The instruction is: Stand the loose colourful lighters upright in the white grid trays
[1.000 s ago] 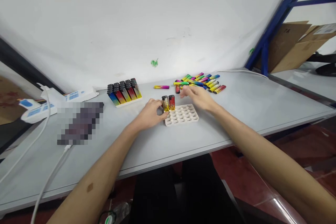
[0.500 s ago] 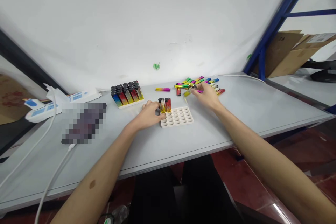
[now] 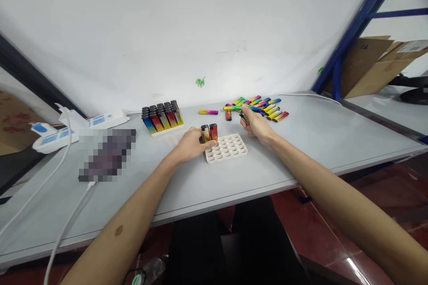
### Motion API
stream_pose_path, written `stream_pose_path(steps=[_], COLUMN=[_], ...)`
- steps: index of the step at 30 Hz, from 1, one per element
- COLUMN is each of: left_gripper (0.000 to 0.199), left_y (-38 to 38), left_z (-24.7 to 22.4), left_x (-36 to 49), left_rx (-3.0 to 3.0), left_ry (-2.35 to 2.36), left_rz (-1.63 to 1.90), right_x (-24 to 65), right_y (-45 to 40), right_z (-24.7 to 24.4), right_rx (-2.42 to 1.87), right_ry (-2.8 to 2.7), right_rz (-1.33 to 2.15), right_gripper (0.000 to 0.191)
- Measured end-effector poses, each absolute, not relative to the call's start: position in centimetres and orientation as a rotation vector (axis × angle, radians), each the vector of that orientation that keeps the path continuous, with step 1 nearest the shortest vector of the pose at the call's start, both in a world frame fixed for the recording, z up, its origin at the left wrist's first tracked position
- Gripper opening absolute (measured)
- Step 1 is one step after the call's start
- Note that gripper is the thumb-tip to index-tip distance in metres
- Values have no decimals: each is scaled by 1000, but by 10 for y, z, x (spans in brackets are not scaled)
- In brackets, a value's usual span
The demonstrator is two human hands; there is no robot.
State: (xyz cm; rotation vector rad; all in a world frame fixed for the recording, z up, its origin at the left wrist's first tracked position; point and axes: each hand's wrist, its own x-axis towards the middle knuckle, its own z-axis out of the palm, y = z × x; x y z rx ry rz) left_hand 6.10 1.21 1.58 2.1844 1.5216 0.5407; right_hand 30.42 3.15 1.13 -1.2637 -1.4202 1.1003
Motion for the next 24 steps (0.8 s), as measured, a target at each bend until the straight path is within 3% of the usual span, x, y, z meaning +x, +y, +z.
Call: stream_pose_path(steps=[10,15,24], left_gripper=[32,33,34], left_y=[13,13,14], left_z=[16,15,15], left_x=[62,61,60], left_rx=[2147,2160,2157], left_ry=[1575,1522,1543], left_rz=[563,588,613], right_x=[305,303,301], right_y=[38,33,31], right_z=[8,13,14], right_rx=[-1210,-1080,-1065], right_ry=[-1296,-1276,-1254], right_rz=[1098,1124,1351], right_gripper=[58,49,55])
